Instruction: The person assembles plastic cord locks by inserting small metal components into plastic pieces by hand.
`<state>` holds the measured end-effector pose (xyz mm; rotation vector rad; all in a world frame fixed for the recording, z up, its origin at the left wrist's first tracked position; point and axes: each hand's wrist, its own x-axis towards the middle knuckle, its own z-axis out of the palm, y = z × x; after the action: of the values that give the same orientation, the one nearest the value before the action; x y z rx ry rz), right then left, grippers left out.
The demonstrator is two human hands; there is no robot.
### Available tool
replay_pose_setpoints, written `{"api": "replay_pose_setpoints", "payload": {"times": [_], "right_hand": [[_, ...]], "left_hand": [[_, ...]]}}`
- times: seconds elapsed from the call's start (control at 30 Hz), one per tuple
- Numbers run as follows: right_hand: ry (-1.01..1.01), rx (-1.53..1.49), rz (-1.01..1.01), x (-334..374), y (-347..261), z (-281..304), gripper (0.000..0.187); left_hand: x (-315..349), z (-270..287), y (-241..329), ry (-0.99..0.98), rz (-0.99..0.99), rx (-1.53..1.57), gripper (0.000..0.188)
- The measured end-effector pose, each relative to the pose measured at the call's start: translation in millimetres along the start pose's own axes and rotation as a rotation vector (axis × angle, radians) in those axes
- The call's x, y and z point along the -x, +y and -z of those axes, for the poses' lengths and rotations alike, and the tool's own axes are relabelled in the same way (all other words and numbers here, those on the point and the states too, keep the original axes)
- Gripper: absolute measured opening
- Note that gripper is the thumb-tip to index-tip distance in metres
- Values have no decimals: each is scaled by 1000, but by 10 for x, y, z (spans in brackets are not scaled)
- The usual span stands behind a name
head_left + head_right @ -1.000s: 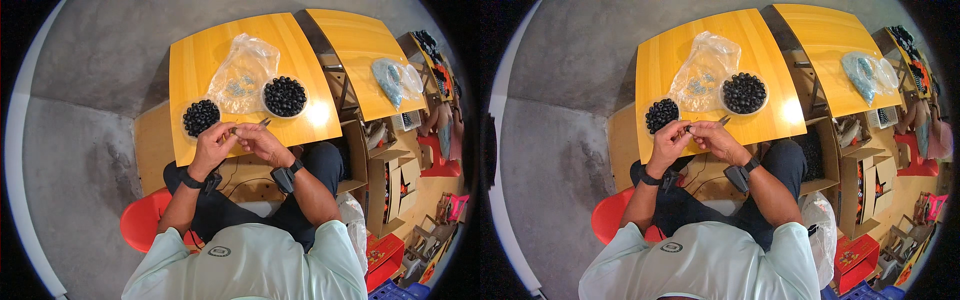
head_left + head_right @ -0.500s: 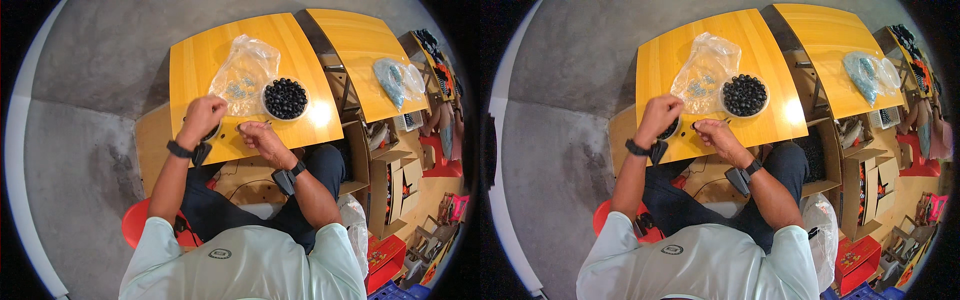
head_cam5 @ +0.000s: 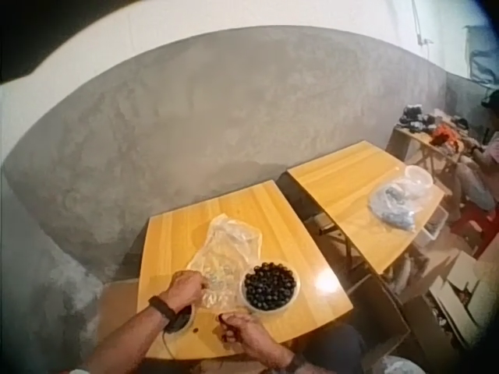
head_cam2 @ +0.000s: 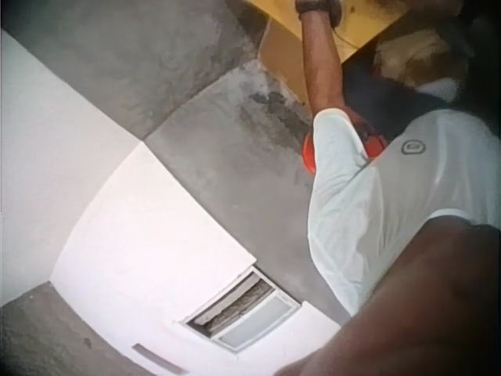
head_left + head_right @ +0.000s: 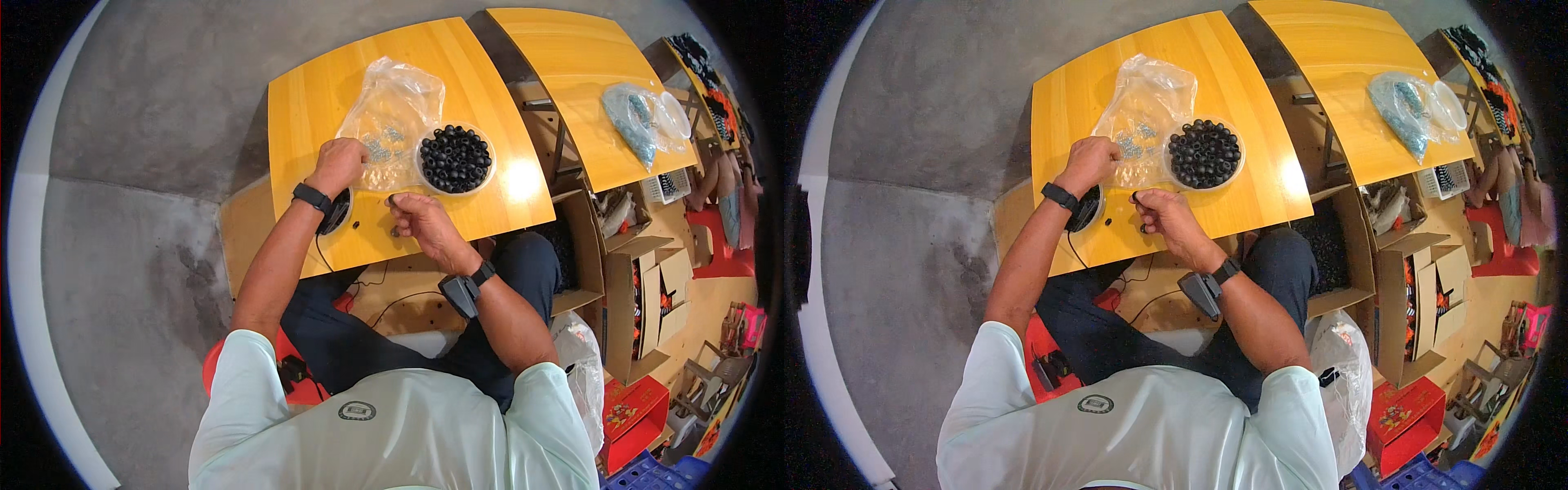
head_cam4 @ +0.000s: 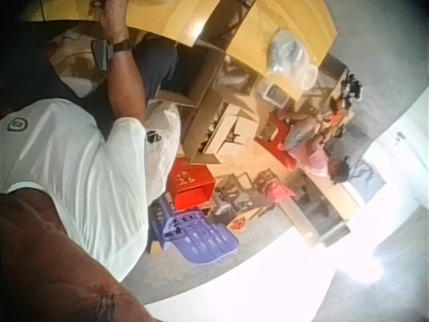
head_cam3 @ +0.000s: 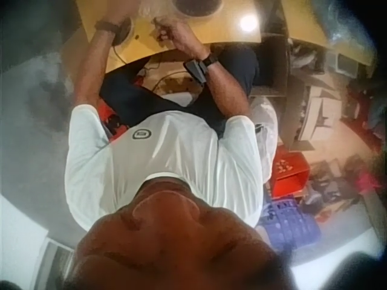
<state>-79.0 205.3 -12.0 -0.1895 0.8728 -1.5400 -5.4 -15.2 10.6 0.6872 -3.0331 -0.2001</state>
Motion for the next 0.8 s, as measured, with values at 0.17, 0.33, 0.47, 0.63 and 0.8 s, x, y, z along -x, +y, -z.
{"api": "replay_pose_setpoints", "payload": {"times": [0.17, 0.33, 0.47, 0.63, 0.8], "right_hand": [[4, 21, -9, 28, -22, -36, 19], [-20, -5, 3, -15, -4, 14, 18], [-4, -11, 10, -35, 6, -5, 16], [1, 5, -23, -41, 31, 23, 18], [-5, 5, -8, -13, -3, -13, 18]], "left_hand": [[-39, 72, -41, -119, 50, 25, 5], [28, 191, -51, 12, -27, 189, 8], [44, 181, -43, 37, -51, 258, 8], [35, 147, -36, -4, -4, 392, 10], [75, 116, -93, 26, 41, 441, 12]]}}
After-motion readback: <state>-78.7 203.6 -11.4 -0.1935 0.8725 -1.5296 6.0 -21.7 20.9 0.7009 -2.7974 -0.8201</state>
